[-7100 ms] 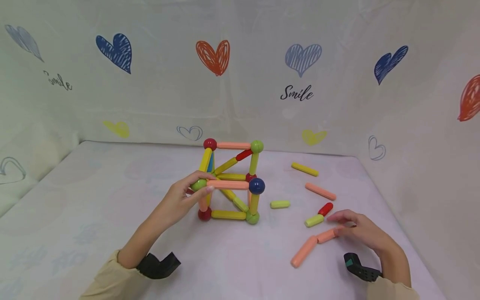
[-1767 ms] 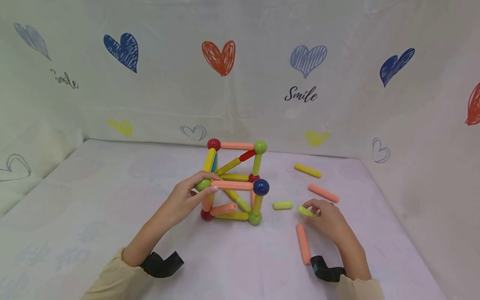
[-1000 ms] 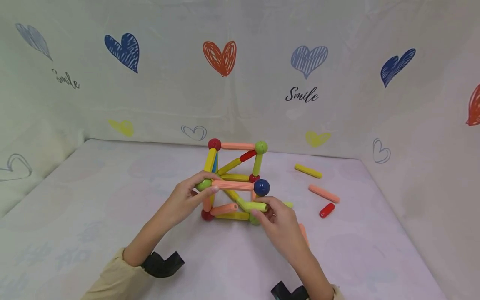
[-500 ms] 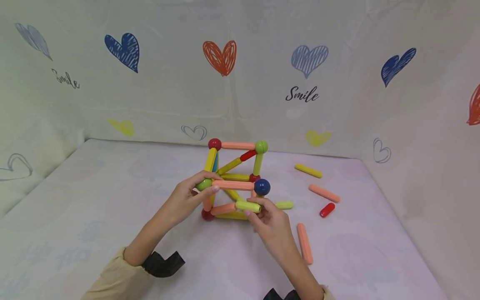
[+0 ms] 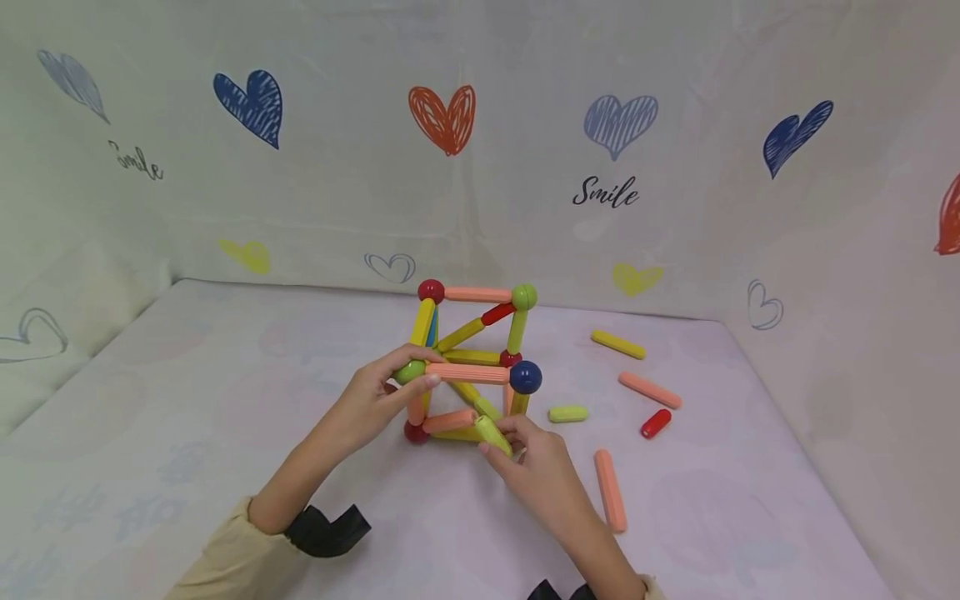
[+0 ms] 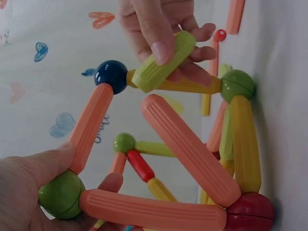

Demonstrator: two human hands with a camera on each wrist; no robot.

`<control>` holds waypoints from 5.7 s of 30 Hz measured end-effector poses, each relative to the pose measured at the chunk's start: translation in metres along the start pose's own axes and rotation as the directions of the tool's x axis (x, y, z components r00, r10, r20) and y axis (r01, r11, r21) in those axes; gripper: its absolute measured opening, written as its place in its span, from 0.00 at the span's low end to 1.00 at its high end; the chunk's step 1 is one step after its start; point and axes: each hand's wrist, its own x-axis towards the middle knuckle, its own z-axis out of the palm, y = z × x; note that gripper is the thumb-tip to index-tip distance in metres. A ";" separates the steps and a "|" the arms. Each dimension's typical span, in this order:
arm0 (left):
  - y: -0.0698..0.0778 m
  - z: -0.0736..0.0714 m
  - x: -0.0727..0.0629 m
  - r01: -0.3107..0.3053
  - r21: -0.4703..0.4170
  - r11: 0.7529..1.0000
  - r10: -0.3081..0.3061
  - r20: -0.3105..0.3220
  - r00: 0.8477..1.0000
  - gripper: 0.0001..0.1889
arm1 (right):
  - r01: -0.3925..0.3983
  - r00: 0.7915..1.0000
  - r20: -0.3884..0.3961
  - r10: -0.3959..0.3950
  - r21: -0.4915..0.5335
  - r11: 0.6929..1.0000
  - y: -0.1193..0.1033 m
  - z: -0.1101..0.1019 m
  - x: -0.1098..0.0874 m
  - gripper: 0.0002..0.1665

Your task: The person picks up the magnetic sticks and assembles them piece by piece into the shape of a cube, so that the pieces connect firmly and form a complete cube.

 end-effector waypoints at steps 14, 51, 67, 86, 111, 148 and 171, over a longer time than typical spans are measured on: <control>0.000 0.001 0.000 -0.001 0.005 1.000 0.001 -0.009 1.000 0.15 | -0.062 0.990 -0.100 0.102 0.342 0.938 -0.005 0.002 -0.004 0.17; 0.002 0.000 -0.002 0.014 -0.009 1.000 -0.014 0.043 0.999 0.16 | -0.152 0.987 -0.033 0.160 0.173 0.973 0.009 -0.014 0.014 0.20; -0.007 -0.020 0.001 -0.106 0.071 0.992 0.102 0.060 0.993 0.24 | 0.061 0.995 0.068 -0.070 0.135 0.989 0.038 -0.013 0.023 0.22; -0.031 -0.020 0.011 -0.088 0.079 0.993 0.104 -0.241 0.965 0.27 | 0.161 0.964 0.183 -0.193 0.177 0.971 0.012 0.014 0.003 0.20; 0.040 0.000 -0.024 -0.121 0.247 0.961 0.085 0.154 0.984 0.19 | -0.188 0.981 0.035 0.189 0.376 0.907 0.038 -0.023 0.049 0.39; 0.023 -0.021 -0.019 -0.071 0.317 0.946 0.048 0.081 0.996 0.23 | 0.024 0.999 0.030 -0.021 -0.071 0.997 0.022 -0.024 0.038 0.19; 0.012 -0.029 -0.011 -0.020 0.234 0.972 0.012 0.037 0.999 0.19 | 0.054 0.998 -0.025 -0.059 -0.171 0.984 0.011 -0.011 0.032 0.14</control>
